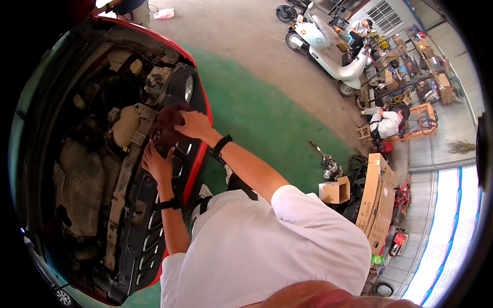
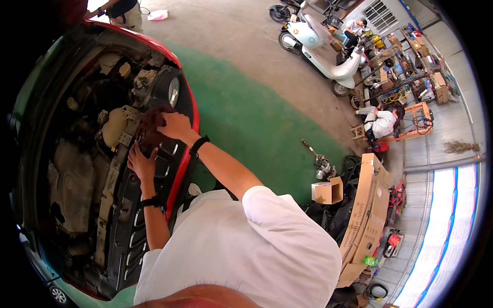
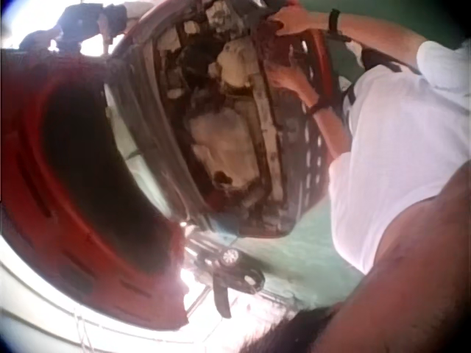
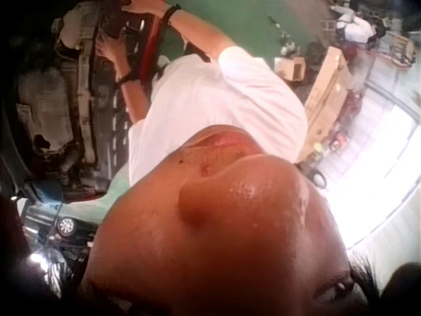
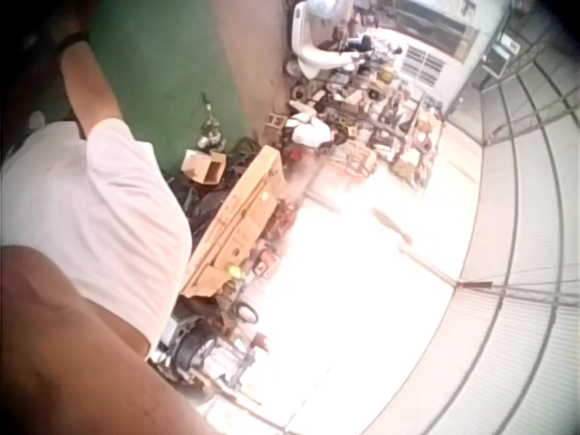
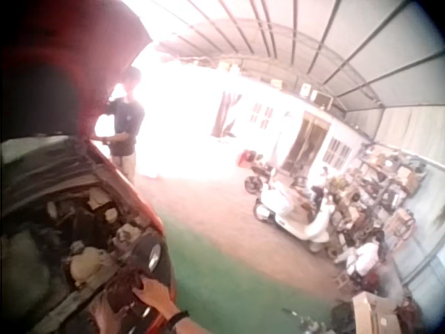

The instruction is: The person cleans a red car by wiping its front bumper, grille, fender, and hood with a cloth.

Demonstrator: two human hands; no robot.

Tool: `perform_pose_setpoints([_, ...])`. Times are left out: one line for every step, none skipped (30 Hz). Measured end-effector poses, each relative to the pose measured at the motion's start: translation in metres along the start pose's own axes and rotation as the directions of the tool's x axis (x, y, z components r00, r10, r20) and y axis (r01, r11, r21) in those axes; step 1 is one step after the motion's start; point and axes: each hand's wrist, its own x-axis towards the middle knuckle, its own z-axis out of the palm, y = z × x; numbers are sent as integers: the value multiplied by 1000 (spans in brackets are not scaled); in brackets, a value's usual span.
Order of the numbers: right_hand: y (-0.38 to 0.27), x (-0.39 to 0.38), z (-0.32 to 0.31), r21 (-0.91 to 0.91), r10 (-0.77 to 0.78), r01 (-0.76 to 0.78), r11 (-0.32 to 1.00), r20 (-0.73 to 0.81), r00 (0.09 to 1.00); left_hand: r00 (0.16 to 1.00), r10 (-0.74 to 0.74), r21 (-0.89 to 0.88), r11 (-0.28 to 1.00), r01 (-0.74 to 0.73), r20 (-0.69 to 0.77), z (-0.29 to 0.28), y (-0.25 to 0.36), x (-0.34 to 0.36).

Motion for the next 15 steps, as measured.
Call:
perform_pose_setpoints([0,-2,3,117,79,-68,991,-93,993,1000,-3,3,1000,3,-5,1,-4,1])
perform_pose_setpoints([-2,-5,8,108,77,-65,992,-112,991,1000,-1,-1,1000,1,3,0,-1,1])
perform_pose_setpoints([-7,-7,16,111,76,-63,992,-115,990,1000,2,-5,1000,-2,11,-1,2,2])
perform_pose_setpoints([-13,-10,24,104,57,-47,993,-88,995,1000,10,-11,1000,-10,5,-4,4,2])
perform_pose_setpoints([-21,-14,30,97,37,-31,995,-58,998,1000,12,-8,1000,-12,4,-2,1,2])
perform_pose_setpoints([-29,-16,35,26,-10,9,1000,51,999,1000,4,-21,1000,-4,0,2,-1,2])
perform_pose_setpoints([-37,-23,43,29,-10,9,1000,47,999,1000,-4,-33,999,4,-3,4,-4,2])
perform_pose_setpoints([-45,-32,50,61,-97,91,994,97,991,1000,-5,-32,999,5,-5,6,-6,1])
perform_pose_setpoints([-50,-37,53,98,-183,170,981,144,973,996,32,-107,993,-41,-81,8,-8,0])
perform_pose_setpoints([-50,-37,52,34,-127,123,992,169,977,985,63,-177,980,-92,-159,10,-10,0])
perform_pose_setpoints([-49,-35,48,37,-128,123,992,168,978,985,65,-174,980,-93,-160,8,-9,0])
perform_pose_setpoints([-47,-31,43,-22,-137,143,989,179,974,990,54,-148,986,-74,-131,3,-5,-1])
perform_pose_setpoints([-46,-27,36,-81,-145,163,983,190,971,994,42,-122,991,-55,-102,-2,-2,-2])
perform_pose_setpoints([-41,-21,30,-156,-161,187,970,165,973,994,61,-93,993,-70,-91,-5,-1,-3])
perform_pose_setpoints([-33,-14,26,-153,-161,185,971,159,974,993,68,-90,993,-76,-93,-8,1,-4])
